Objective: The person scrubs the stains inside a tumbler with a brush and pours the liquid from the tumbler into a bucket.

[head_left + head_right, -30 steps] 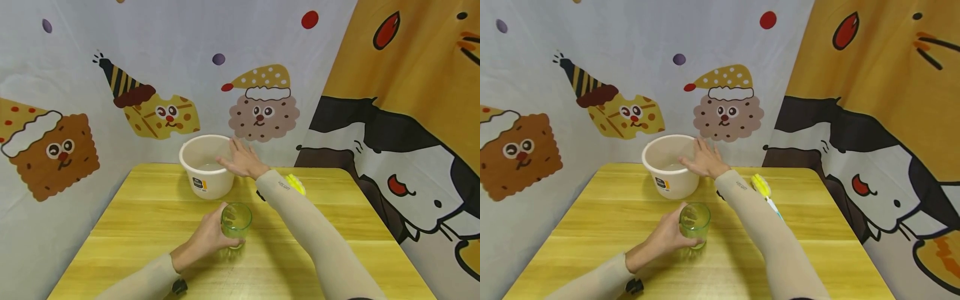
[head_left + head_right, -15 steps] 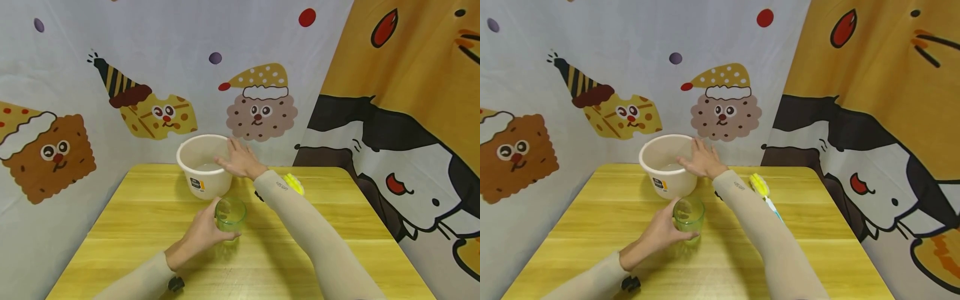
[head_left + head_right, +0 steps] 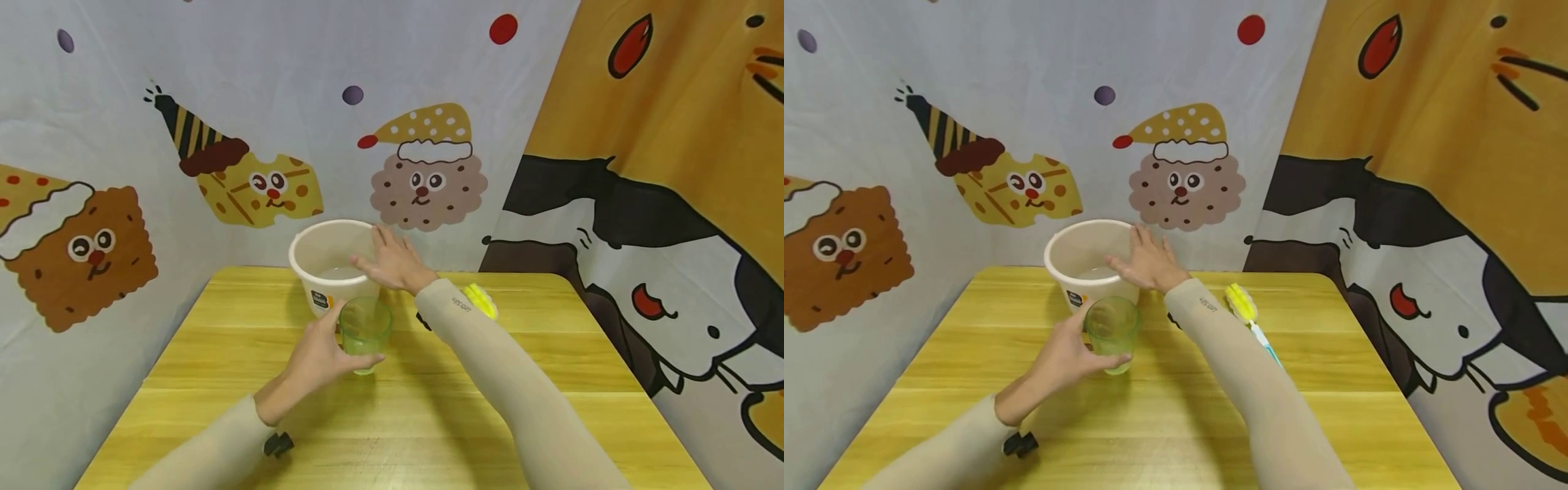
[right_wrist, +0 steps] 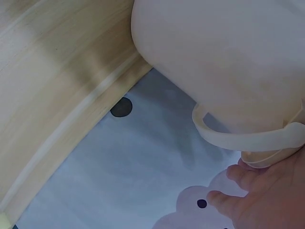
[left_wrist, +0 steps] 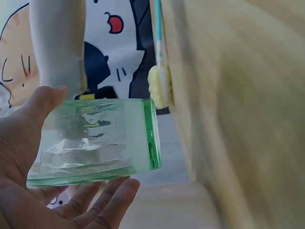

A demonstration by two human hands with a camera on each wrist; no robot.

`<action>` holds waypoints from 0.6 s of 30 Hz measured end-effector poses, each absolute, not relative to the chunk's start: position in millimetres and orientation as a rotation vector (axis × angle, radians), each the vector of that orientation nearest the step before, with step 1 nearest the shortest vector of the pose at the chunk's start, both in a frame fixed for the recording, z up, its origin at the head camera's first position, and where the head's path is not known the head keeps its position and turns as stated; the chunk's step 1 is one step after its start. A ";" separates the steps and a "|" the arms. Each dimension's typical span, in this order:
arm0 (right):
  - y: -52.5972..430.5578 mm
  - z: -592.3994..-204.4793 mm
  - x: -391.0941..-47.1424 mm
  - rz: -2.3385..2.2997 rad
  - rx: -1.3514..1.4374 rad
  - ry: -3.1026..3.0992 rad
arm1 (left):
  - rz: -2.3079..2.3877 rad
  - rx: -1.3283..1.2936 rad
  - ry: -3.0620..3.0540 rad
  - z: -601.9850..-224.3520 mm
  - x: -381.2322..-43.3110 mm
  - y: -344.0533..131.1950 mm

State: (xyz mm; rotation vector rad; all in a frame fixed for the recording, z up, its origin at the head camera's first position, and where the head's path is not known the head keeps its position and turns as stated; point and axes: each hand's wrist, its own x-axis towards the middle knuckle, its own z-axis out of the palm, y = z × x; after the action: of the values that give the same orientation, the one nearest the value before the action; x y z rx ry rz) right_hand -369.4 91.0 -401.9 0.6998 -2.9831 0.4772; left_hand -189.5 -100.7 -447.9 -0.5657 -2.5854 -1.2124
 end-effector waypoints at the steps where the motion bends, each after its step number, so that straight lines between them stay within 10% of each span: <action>1: 91.0 -402.0 -369.1 0.474 0.700 -2.984 | -1.217 -0.563 -2.576 -444.9 -190.6 -102.1; 18: 92.8 -402.1 -368.9 0.449 0.710 -2.979 | -1.186 -0.527 -2.443 -398.1 -213.3 -130.9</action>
State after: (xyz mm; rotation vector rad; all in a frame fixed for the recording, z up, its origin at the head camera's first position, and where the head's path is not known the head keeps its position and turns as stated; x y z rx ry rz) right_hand -368.9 92.8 -402.1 0.7099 -2.9788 0.4485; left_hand -213.3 -130.9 -398.1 -0.5272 -2.4431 -1.1865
